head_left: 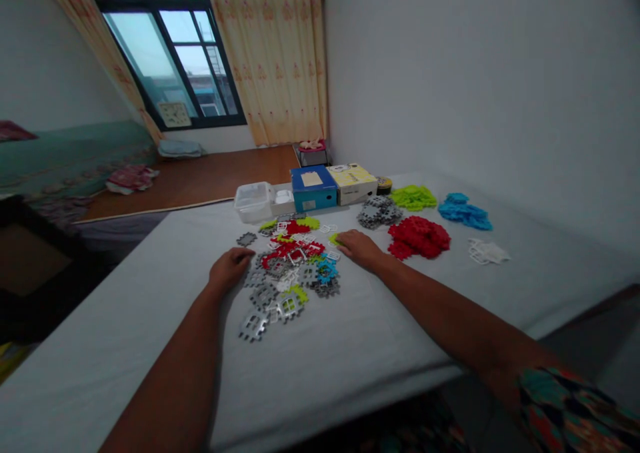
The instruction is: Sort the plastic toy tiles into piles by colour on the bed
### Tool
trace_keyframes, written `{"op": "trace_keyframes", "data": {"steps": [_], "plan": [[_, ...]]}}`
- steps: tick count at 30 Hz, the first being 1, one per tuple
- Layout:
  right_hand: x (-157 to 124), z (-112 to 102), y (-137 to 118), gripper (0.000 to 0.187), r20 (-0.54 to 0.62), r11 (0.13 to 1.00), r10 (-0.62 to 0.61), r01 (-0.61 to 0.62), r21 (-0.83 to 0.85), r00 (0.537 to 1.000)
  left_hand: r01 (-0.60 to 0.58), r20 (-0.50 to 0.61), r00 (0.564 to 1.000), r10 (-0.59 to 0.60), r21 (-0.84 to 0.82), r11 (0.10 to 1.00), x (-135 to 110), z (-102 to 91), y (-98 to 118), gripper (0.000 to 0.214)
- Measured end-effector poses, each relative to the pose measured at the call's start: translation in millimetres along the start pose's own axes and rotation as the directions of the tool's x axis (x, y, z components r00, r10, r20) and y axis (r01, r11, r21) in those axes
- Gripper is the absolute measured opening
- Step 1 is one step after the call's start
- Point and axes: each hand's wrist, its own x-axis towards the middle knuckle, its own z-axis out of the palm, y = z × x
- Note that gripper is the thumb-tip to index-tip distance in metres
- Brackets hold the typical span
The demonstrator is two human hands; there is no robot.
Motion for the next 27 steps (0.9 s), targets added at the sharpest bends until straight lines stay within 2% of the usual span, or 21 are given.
{"op": "trace_keyframes", "data": {"steps": [2,4,9,14,17,20,24,26,27], "plan": [[-4.4,-4.8,-3.7,0.036,-0.027,0.999,0.041,-0.042,-0.021,0.999,0.006,0.004,1.000,-0.006,-0.001,1.000,0.8,0.0,-1.2,0.037],[-5.5,-9.7,-6.7,0.037,-0.059,0.990,0.138,-0.140,-0.028,0.989,0.014,0.003,1.000,-0.014,-0.011,1.000,1.6,0.2,-2.9,0.037],[-1.1,-13.7,0.3,0.036,-0.139,0.921,0.389,-0.387,0.043,0.911,-0.010,0.001,1.000,0.010,-0.018,1.000,3.2,0.5,-6.7,0.037],[2.1,-6.1,16.5,0.030,-0.181,0.882,0.455,-0.413,0.228,0.872,-0.012,-0.016,1.000,0.011,-0.062,0.998,5.2,2.5,-10.6,0.037],[2.5,-4.3,16.8,0.026,-0.198,0.859,0.484,-0.421,0.291,0.852,-0.020,-0.023,1.000,0.019,-0.072,0.997,6.0,3.5,-12.1,0.037],[1.6,-13.9,6.9,0.027,-0.268,0.848,0.482,-0.366,0.385,0.834,-0.020,-0.022,1.000,0.019,-0.059,0.998,6.2,2.6,-11.3,0.039],[-4.2,-53.9,-1.9,0.032,-0.436,0.883,0.310,-0.086,0.462,0.845,-0.022,-0.005,1.000,0.022,-0.051,0.998,6.1,-0.5,-8.6,0.040],[-10.1,-82.2,11.4,0.031,-0.509,0.910,0.213,0.020,0.414,0.834,-0.023,-0.005,1.000,0.022,-0.056,0.998,6.1,-1.4,-8.2,0.040],[-13.8,-96.3,25.1,0.031,-0.538,0.923,0.192,0.035,0.383,0.821,-0.021,-0.010,1.000,0.020,-0.060,0.998,6.1,-1.5,-8.4,0.039]]}}
